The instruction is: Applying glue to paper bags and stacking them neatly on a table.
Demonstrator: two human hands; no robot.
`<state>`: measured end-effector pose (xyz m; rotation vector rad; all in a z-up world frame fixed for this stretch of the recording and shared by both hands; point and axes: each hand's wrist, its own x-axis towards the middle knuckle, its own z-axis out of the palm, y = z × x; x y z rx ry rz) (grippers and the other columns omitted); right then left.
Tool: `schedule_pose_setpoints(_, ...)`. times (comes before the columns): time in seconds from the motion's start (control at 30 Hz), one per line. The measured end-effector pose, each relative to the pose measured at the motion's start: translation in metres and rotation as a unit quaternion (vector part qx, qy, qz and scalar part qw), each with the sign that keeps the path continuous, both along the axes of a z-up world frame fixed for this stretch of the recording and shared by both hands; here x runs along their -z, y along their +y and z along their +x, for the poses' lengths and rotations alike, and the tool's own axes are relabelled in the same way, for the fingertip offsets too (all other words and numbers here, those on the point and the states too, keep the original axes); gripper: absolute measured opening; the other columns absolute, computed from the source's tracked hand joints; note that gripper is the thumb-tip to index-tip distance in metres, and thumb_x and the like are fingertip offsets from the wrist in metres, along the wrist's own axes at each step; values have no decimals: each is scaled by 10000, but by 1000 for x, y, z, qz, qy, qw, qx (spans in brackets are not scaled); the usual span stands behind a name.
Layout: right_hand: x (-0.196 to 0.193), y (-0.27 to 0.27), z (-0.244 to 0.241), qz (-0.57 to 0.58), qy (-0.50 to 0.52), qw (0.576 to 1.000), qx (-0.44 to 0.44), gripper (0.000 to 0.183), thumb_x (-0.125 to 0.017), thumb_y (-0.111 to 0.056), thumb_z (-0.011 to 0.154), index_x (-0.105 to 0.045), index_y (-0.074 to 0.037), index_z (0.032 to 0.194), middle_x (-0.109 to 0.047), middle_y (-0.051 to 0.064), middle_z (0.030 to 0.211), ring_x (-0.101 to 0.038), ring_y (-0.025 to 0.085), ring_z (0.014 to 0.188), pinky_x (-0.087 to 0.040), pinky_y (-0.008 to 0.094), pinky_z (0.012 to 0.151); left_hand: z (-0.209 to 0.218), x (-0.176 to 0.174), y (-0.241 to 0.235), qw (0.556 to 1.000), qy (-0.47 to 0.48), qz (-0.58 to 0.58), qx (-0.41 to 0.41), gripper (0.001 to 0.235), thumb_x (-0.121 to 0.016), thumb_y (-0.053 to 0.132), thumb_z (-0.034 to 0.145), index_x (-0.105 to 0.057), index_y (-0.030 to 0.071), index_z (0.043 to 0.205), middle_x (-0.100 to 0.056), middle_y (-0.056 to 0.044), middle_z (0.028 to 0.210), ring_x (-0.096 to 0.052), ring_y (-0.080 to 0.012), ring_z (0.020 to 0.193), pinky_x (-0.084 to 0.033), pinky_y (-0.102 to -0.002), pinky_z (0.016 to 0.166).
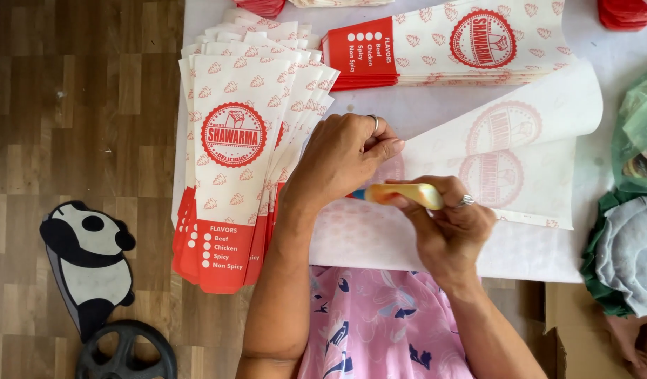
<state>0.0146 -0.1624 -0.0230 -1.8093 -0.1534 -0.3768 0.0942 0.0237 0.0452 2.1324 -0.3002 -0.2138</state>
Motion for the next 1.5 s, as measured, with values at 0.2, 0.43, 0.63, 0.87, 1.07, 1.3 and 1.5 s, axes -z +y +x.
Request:
schedule_pose_setpoints(0.2,-11,-56,-9,111,53,991,54,390,-842,-117,839,-635,-23,1157,-692,87,1077,-623,89,869,-532,217,828,-21,14,-8,993,-71,92,-15,216,-635,228,979,-649,95,809,-662,-127,589,-633,-438,598,-450,-504,572)
schedule_pose_setpoints(0.43,155,-452,-97,102,279,954,39,362,-219,-338,1177,-279,-322,1534,-110,-81,804,-76,40,622,-86,206,495,-64,9,-3,955,-252,154,32,169,-697,50,986,-636,41,828,-638,-66,843,-646,-270,793,-501,-416,586)
schedule_pose_setpoints(0.63,36,-275,-42,-333,154,879,303,249,-512,-189,1375,-723,-59,1402,-646,142,1244,-570,315,999,-425,468,718,-78,25,-4,919,-349,179,27,185,-770,15,949,-710,-7,776,-695,-223,1135,-681,-367,1096,-572,-405,663)
schedule_pose_setpoints(0.87,-53,-136,5,-329,-169,919,-134,114,-699,115,972,-743,78,1071,-731,236,1175,-701,474,1210,-574,477,1036,-83,30,-8,914,-367,170,19,120,-768,-3,958,-762,6,838,-731,-95,1133,-661,-350,1167,-589,-401,818)
schedule_pose_setpoints(1.07,-44,-136,9,-323,-165,919,-157,123,-684,129,966,-736,92,1071,-734,228,1146,-706,457,1173,-596,467,1041,-86,32,-13,913,-379,149,10,48,-799,-30,928,-766,-61,945,-739,-133,1080,-626,-364,1166,-584,-486,959)
schedule_pose_setpoints(1.3,-38,-133,7,-327,-181,919,-124,84,-715,141,975,-742,94,1038,-745,233,1120,-728,456,1137,-600,455,996,-91,36,-21,906,-399,140,-29,118,-815,-94,906,-711,-73,854,-735,-133,1017,-654,-303,964,-546,-440,831)
schedule_pose_setpoints(1.5,-35,-133,6,-330,-191,917,-118,87,-727,164,979,-735,100,1037,-746,234,1115,-733,475,1129,-599,464,981,-96,41,-26,887,-432,153,-63,134,-835,-70,903,-715,-50,848,-750,-145,1022,-700,-278,958,-605,-384,785)
